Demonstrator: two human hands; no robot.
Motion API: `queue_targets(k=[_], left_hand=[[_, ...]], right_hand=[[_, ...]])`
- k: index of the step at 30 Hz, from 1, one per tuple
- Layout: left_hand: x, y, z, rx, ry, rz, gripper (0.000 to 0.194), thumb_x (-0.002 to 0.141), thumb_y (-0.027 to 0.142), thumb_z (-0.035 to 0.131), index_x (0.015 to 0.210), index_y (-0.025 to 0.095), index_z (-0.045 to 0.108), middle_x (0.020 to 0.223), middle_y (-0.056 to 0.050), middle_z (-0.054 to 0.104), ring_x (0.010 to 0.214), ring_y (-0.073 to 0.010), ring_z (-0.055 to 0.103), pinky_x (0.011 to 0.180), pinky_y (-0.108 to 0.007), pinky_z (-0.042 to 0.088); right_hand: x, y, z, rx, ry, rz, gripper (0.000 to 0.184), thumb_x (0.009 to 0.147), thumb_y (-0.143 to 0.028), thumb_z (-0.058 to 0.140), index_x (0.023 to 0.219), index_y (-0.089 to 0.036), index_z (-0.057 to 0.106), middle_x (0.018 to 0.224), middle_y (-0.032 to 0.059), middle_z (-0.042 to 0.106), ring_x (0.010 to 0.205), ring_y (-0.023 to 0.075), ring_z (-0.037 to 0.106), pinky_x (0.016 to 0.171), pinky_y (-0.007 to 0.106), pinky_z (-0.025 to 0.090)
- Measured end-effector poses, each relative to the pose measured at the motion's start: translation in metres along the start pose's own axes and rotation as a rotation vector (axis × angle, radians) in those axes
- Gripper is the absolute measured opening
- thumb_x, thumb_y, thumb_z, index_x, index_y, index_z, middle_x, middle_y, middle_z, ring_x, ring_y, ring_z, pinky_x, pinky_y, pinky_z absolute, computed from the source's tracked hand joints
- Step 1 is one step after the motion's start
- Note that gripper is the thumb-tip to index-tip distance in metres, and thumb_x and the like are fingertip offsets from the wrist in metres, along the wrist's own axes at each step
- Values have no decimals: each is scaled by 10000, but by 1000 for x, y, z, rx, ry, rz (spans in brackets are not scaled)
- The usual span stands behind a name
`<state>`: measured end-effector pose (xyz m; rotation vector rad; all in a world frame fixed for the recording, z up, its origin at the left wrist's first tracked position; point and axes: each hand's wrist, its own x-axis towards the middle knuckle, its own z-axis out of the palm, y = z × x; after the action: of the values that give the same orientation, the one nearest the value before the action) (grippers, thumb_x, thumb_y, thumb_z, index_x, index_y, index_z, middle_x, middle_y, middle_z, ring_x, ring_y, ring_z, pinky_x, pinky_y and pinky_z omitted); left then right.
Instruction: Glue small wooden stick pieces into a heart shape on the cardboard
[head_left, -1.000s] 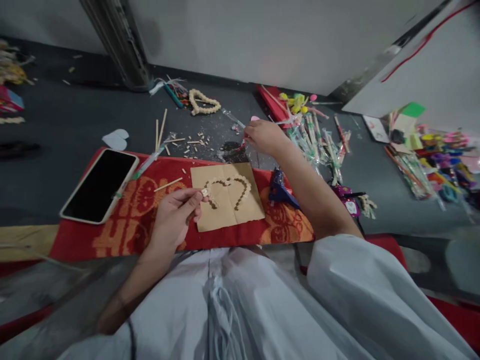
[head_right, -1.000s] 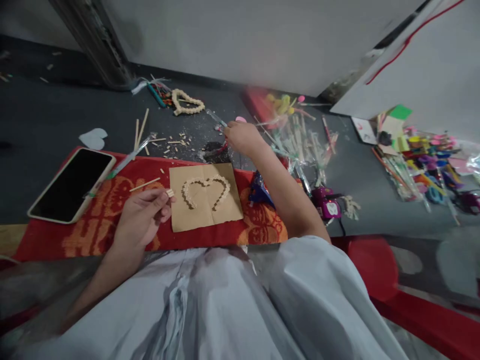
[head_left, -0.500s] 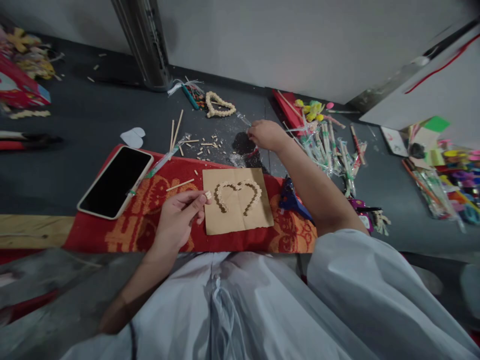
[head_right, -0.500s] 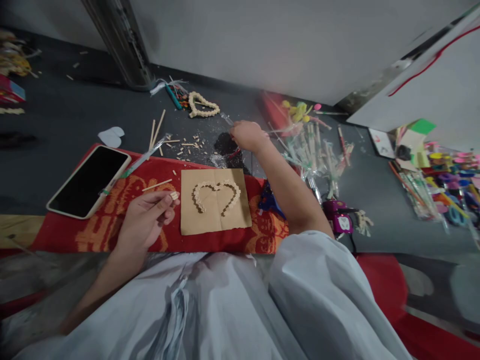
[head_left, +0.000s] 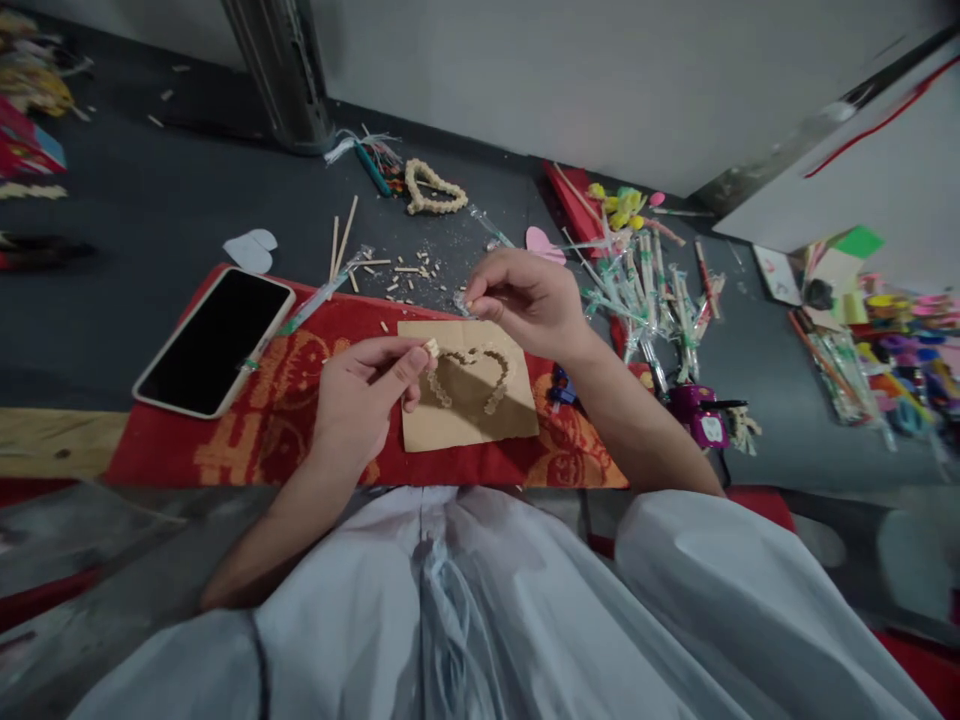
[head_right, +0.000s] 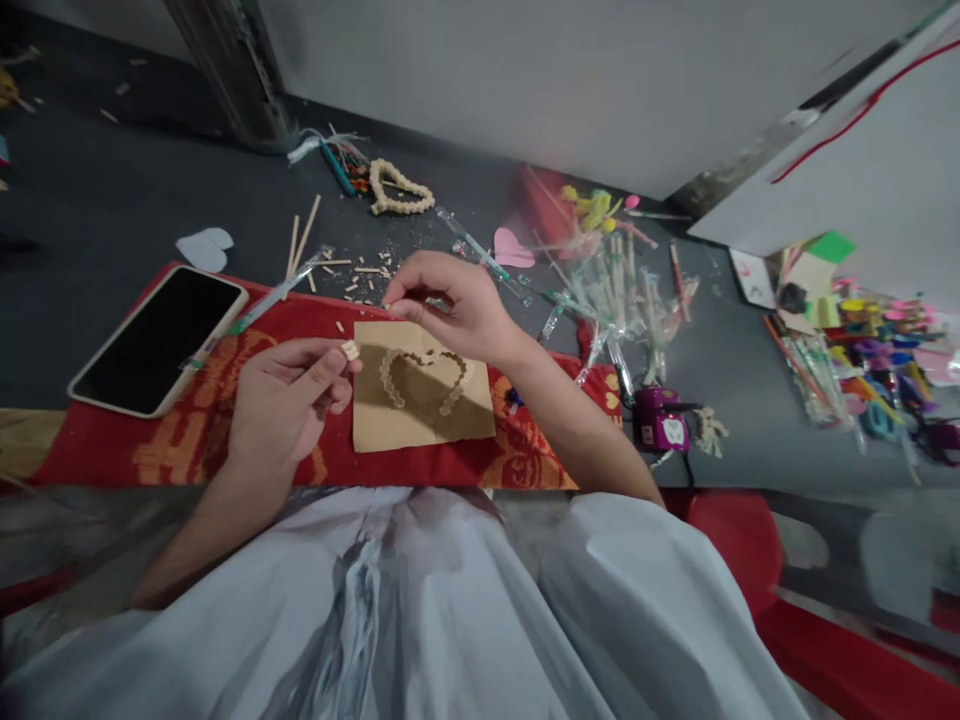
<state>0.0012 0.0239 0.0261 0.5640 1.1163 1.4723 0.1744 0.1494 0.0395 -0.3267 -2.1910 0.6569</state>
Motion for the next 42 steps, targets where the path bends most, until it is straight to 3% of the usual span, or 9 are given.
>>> queue_targets(k=[5,13,17,23,30,36,42], left_hand=[[-6,2,6,4,-57,29,317,520,401,966,675,213,763,590,-10,665,395,-65,465,351,-198,357],[-13,0,6,18,-51,18,294,523,368,961,669,212,758,592,-14,678,396,-63,472,352,-186,338],[-15,-1,5,14,-67,26,267,562,364,952,680,215,764,633,-34,700,408,-67,480,354,-191,336],[-17,-1,6,50,-49,23,232,639,379,924,666,231,748,631,-29,683,409,-78,481,360,-219,336],[-16,-2,6,62,-32,32,286,568,430,950,653,246,748,610,-17,669,406,-83,462,359,-234,327],[-17,1,6,84,-30,63,406,477,542,966,620,245,729,574,-1,656,386,-77,455,351,-234,328],[-17,0,3,123,-20,55,365,556,505,949,633,236,715,620,-13,681,398,-76,461,359,-238,333]], right_hand=[[-2,-27,3,-40,8,-97,165,986,-308,615,911,-167,653,808,-9,671,780,71,653,711,214,520],[-8,-46,6,-113,-32,-138,176,1017,-297,559,944,-157,635,851,-12,662,849,72,668,767,220,538],[-9,-48,9,-152,-57,-83,258,1042,-354,497,933,-168,638,854,3,659,836,85,664,755,240,545],[-11,-49,11,-138,-74,-65,232,1039,-319,497,938,-173,645,853,5,655,844,91,665,772,257,543],[-14,-47,14,-143,-80,-81,170,1024,-279,523,962,-178,645,874,9,659,877,109,666,806,280,556],[-13,-46,16,-96,-26,-111,132,1002,-260,576,930,-179,652,857,-8,677,856,88,673,775,234,548],[-12,-45,17,-122,-50,-93,172,1008,-281,557,919,-187,670,853,-2,680,845,98,678,767,249,554]])
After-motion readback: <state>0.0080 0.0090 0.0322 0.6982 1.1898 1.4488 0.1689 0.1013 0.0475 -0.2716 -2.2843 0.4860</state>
